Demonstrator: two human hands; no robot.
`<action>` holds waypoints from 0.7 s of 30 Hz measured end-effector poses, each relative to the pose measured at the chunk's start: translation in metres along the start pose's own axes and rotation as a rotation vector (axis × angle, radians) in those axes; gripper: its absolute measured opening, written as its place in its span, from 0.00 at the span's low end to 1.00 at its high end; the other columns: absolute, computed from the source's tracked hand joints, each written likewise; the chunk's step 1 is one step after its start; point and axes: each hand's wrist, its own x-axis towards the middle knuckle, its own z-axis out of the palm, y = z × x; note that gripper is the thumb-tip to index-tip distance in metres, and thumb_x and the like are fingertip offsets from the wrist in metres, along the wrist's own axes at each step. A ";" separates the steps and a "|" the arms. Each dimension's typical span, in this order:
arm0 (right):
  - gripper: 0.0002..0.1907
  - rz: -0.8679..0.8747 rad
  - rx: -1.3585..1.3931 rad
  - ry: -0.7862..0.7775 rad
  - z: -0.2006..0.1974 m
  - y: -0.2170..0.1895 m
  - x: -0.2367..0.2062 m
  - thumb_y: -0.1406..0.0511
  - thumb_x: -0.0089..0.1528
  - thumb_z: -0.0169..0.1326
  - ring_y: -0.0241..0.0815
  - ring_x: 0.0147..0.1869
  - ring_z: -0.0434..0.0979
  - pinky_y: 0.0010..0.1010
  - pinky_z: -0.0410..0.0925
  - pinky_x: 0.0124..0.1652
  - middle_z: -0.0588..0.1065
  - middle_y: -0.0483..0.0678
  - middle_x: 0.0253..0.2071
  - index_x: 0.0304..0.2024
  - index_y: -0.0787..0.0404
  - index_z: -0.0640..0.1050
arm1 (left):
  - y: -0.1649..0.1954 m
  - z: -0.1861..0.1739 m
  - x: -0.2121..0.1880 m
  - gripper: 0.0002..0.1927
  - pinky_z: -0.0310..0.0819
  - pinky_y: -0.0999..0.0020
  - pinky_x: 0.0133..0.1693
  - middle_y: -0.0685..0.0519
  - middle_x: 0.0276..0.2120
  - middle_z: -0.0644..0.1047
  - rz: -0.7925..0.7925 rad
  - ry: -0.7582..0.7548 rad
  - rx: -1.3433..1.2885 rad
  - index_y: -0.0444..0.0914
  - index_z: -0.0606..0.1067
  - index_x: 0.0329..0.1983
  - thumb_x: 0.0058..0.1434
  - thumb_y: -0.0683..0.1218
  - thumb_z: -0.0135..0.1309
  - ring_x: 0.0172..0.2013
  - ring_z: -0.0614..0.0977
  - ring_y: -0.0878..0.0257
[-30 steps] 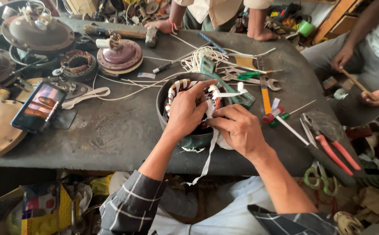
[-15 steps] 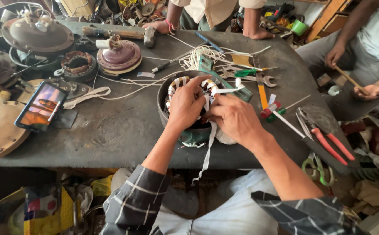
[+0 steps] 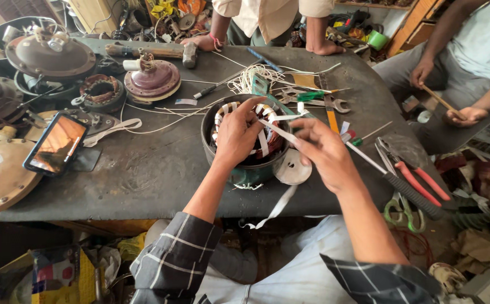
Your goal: The person wraps white insulating tape around the copper windings of a motor stator. They use a small hammer to tap the tape into place and a wooden stick to press the tape into the winding slots, repeating the process around the stator.
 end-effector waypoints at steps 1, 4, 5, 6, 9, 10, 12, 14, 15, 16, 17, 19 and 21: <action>0.21 0.007 0.025 -0.017 -0.005 -0.002 -0.008 0.69 0.65 0.56 0.29 0.34 0.68 0.20 0.63 0.33 0.74 0.42 0.38 0.61 0.66 0.74 | -0.002 0.002 0.001 0.26 0.70 0.57 0.34 0.49 0.27 0.81 -0.011 0.004 0.028 0.44 0.75 0.60 0.55 0.40 0.55 0.29 0.81 0.52; 0.29 0.118 -0.210 -0.059 -0.024 -0.010 -0.039 0.66 0.61 0.59 0.32 0.33 0.70 0.23 0.64 0.31 0.74 0.46 0.35 0.66 0.64 0.72 | -0.007 0.007 0.002 0.26 0.71 0.53 0.35 0.48 0.28 0.82 -0.036 0.019 0.105 0.44 0.75 0.60 0.55 0.41 0.53 0.32 0.82 0.49; 0.29 0.152 -0.265 -0.033 -0.032 -0.014 -0.051 0.66 0.61 0.59 0.32 0.36 0.73 0.23 0.66 0.34 0.76 0.47 0.37 0.65 0.64 0.73 | -0.009 0.009 0.002 0.26 0.71 0.52 0.36 0.49 0.29 0.82 -0.036 0.026 0.128 0.45 0.75 0.60 0.55 0.41 0.53 0.34 0.82 0.49; 0.29 0.184 -0.320 -0.007 -0.040 -0.017 -0.064 0.65 0.60 0.58 0.32 0.40 0.76 0.24 0.68 0.37 0.78 0.47 0.39 0.64 0.63 0.73 | -0.011 0.010 0.003 0.26 0.72 0.51 0.37 0.49 0.30 0.82 -0.034 0.032 0.151 0.45 0.75 0.60 0.55 0.41 0.53 0.35 0.83 0.48; 0.26 0.163 -0.605 -0.005 -0.070 -0.025 -0.102 0.63 0.59 0.60 0.35 0.46 0.79 0.27 0.71 0.46 0.84 0.48 0.46 0.60 0.64 0.78 | -0.014 0.016 0.004 0.29 0.73 0.49 0.39 0.46 0.31 0.82 -0.045 0.012 0.244 0.46 0.74 0.62 0.54 0.42 0.54 0.37 0.82 0.44; 0.25 0.204 -0.637 0.026 -0.079 -0.024 -0.115 0.63 0.58 0.59 0.35 0.47 0.80 0.28 0.70 0.47 0.84 0.47 0.46 0.58 0.64 0.78 | -0.014 0.017 0.004 0.29 0.73 0.48 0.40 0.44 0.33 0.82 -0.046 0.002 0.289 0.47 0.74 0.62 0.54 0.42 0.54 0.37 0.82 0.43; 0.24 0.329 -0.736 0.111 -0.097 -0.019 -0.143 0.61 0.57 0.61 0.35 0.45 0.81 0.28 0.71 0.47 0.84 0.47 0.45 0.55 0.63 0.80 | -0.014 0.020 0.004 0.29 0.73 0.46 0.40 0.40 0.35 0.81 -0.044 -0.013 0.383 0.48 0.74 0.63 0.54 0.42 0.54 0.38 0.82 0.40; 0.24 0.543 -0.876 0.207 -0.115 -0.006 -0.172 0.58 0.58 0.64 0.36 0.41 0.82 0.30 0.72 0.45 0.83 0.47 0.41 0.54 0.60 0.81 | -0.013 0.022 0.004 0.29 0.74 0.45 0.41 0.38 0.36 0.81 -0.095 -0.057 0.392 0.50 0.73 0.63 0.55 0.43 0.53 0.39 0.82 0.39; 0.23 0.666 -0.948 0.248 -0.125 0.003 -0.187 0.57 0.59 0.65 0.37 0.40 0.83 0.31 0.73 0.44 0.83 0.48 0.40 0.54 0.58 0.82 | -0.014 0.022 0.004 0.29 0.74 0.45 0.42 0.38 0.37 0.81 -0.121 -0.077 0.401 0.51 0.73 0.63 0.55 0.43 0.53 0.39 0.81 0.38; 0.23 0.716 -1.016 0.208 -0.137 0.012 -0.203 0.57 0.61 0.64 0.39 0.40 0.82 0.30 0.74 0.44 0.83 0.48 0.40 0.58 0.55 0.81 | -0.014 0.022 0.004 0.29 0.74 0.44 0.42 0.38 0.37 0.81 -0.119 -0.077 0.409 0.51 0.74 0.63 0.55 0.43 0.52 0.39 0.81 0.38; 0.24 0.763 -1.082 0.164 -0.150 0.022 -0.216 0.56 0.63 0.63 0.41 0.40 0.82 0.30 0.75 0.43 0.83 0.47 0.40 0.61 0.53 0.81 | -0.014 0.023 0.004 0.29 0.74 0.44 0.42 0.38 0.37 0.81 -0.119 -0.075 0.421 0.51 0.74 0.63 0.55 0.43 0.52 0.39 0.81 0.38; 0.24 0.878 -1.177 0.154 -0.176 0.051 -0.227 0.57 0.63 0.63 0.41 0.40 0.82 0.31 0.74 0.44 0.83 0.48 0.40 0.61 0.54 0.81 | -0.015 0.022 0.003 0.29 0.74 0.43 0.42 0.38 0.37 0.81 -0.106 -0.056 0.425 0.51 0.74 0.63 0.56 0.43 0.51 0.39 0.81 0.38; 0.24 0.975 -1.225 0.136 -0.194 0.076 -0.229 0.57 0.63 0.63 0.42 0.41 0.82 0.31 0.74 0.44 0.83 0.48 0.40 0.61 0.54 0.80 | -0.015 0.022 0.003 0.28 0.74 0.44 0.42 0.38 0.36 0.81 -0.072 -0.023 0.407 0.50 0.74 0.62 0.56 0.43 0.51 0.39 0.82 0.39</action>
